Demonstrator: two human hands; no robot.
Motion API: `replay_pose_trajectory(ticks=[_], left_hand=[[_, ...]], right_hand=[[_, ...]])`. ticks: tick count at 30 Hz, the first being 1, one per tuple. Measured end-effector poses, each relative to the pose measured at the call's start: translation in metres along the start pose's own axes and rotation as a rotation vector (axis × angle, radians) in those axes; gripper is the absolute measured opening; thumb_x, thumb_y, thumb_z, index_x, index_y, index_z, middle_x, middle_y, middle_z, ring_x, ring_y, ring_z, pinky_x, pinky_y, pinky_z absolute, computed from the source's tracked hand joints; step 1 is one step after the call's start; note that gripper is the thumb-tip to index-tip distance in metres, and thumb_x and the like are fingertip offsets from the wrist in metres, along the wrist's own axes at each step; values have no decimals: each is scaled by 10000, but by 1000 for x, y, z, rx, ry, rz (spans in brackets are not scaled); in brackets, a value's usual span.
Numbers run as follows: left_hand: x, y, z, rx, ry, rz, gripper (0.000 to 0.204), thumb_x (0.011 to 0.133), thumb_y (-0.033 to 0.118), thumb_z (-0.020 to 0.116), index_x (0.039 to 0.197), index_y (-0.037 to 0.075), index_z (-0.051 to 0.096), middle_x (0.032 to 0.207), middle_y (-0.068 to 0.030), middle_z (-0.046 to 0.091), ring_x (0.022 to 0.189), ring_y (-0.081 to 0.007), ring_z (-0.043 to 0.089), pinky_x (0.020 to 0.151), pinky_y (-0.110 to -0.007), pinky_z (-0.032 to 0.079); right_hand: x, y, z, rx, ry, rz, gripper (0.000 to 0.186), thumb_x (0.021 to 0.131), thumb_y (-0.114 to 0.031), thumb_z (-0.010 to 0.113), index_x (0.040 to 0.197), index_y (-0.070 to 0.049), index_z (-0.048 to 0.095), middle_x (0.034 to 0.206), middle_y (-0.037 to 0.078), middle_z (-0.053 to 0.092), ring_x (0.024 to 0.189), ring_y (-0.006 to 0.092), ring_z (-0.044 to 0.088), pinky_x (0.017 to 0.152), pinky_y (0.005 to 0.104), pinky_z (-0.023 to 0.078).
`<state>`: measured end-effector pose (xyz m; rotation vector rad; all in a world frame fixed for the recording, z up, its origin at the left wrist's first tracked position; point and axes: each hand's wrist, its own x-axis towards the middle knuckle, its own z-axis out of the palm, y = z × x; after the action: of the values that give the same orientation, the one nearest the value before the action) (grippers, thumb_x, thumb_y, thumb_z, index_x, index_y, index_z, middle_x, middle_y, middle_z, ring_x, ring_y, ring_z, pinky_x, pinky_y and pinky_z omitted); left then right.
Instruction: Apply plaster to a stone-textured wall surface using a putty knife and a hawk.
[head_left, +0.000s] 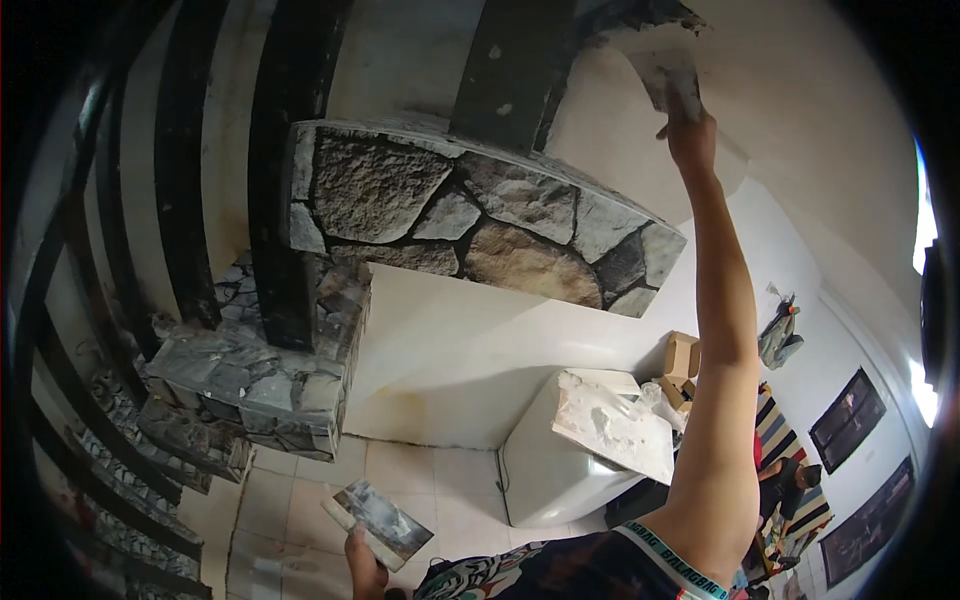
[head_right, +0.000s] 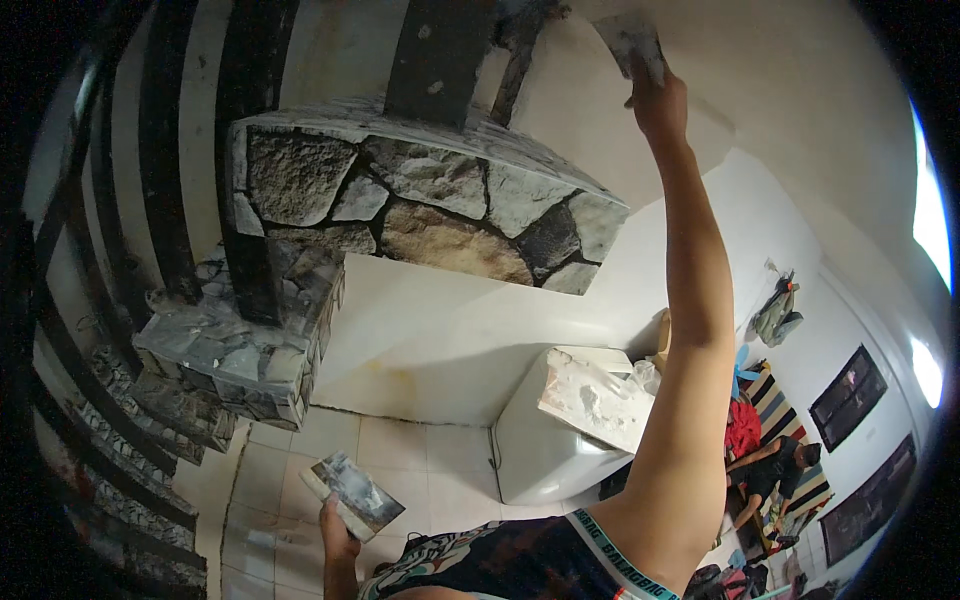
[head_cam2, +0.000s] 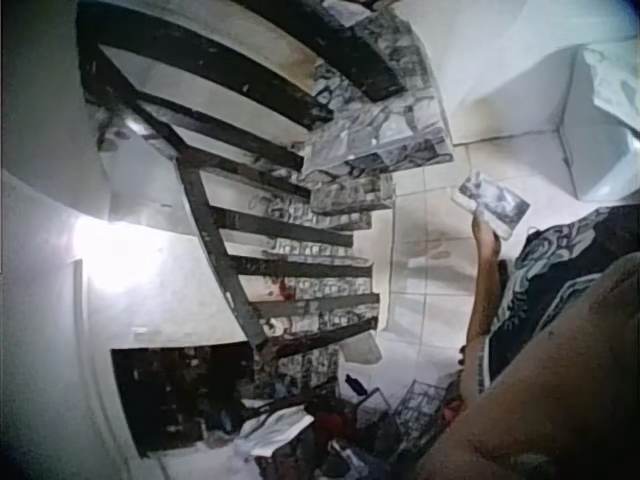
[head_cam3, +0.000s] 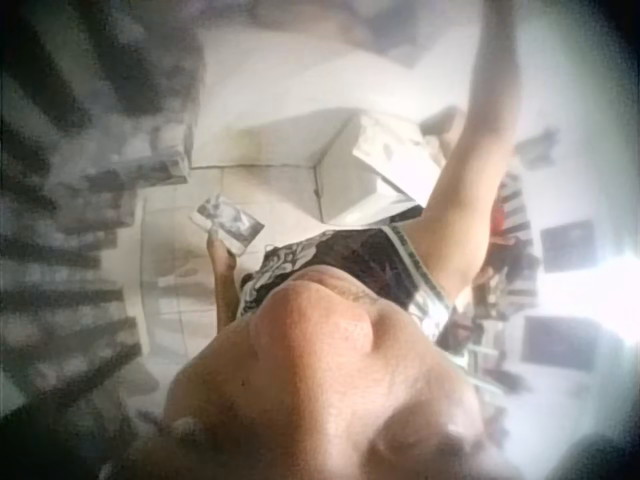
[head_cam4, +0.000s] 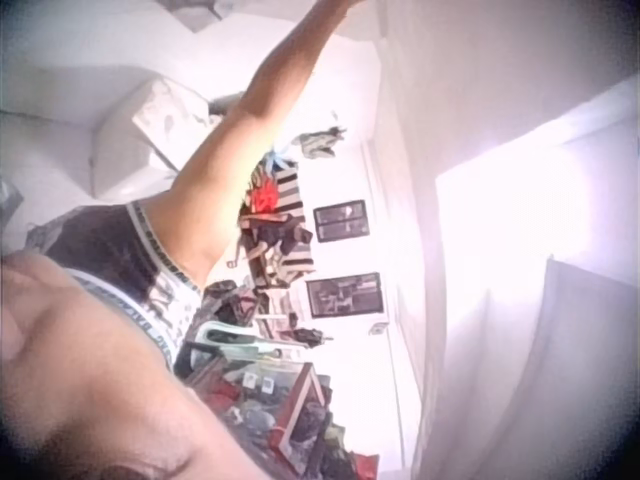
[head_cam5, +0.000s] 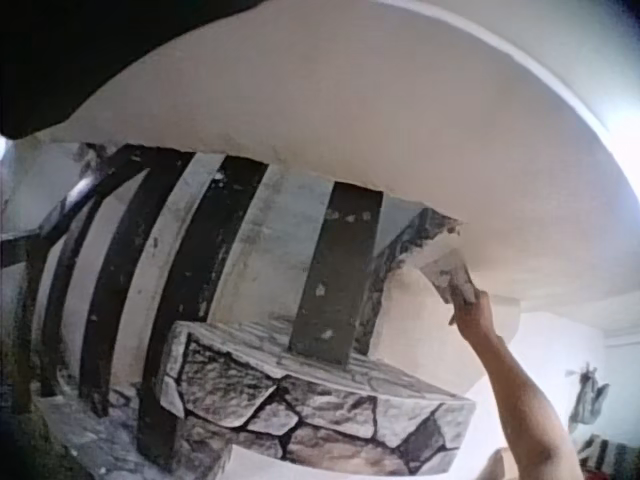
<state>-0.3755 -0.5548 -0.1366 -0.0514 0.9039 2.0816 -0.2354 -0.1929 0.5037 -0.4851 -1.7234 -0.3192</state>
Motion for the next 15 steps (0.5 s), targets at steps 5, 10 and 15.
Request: replay_pose_trajectory(ticks=[5,10,15], left_hand=[[-4,6,-3,-50,-6,7,450,948,283,435,1268,-34,426,1195,-170,546,1087,-316,569,928,-439,460],[6,2,-1,-37,-8,16,445,940,267,431,1273,-28,427,1203,-163,547,1086,-316,570,925,-433,462],[4,5,21,7,7,-8,445,931,258,440,1272,-27,428,1197,-157,550,1080,-313,573,913,-430,469]], right_hand=[[-25,8,10,66,-116,39,328,941,-304,527,1007,-1,633,614,102,598,501,184,586,520,325,464],[-13,-15,20,26,-219,-109,268,940,-283,526,1108,-85,594,608,102,567,513,210,576,527,347,455],[11,-20,23,-215,-119,-311,287,937,-336,487,1025,-90,604,790,173,645,743,368,618,678,453,484]])
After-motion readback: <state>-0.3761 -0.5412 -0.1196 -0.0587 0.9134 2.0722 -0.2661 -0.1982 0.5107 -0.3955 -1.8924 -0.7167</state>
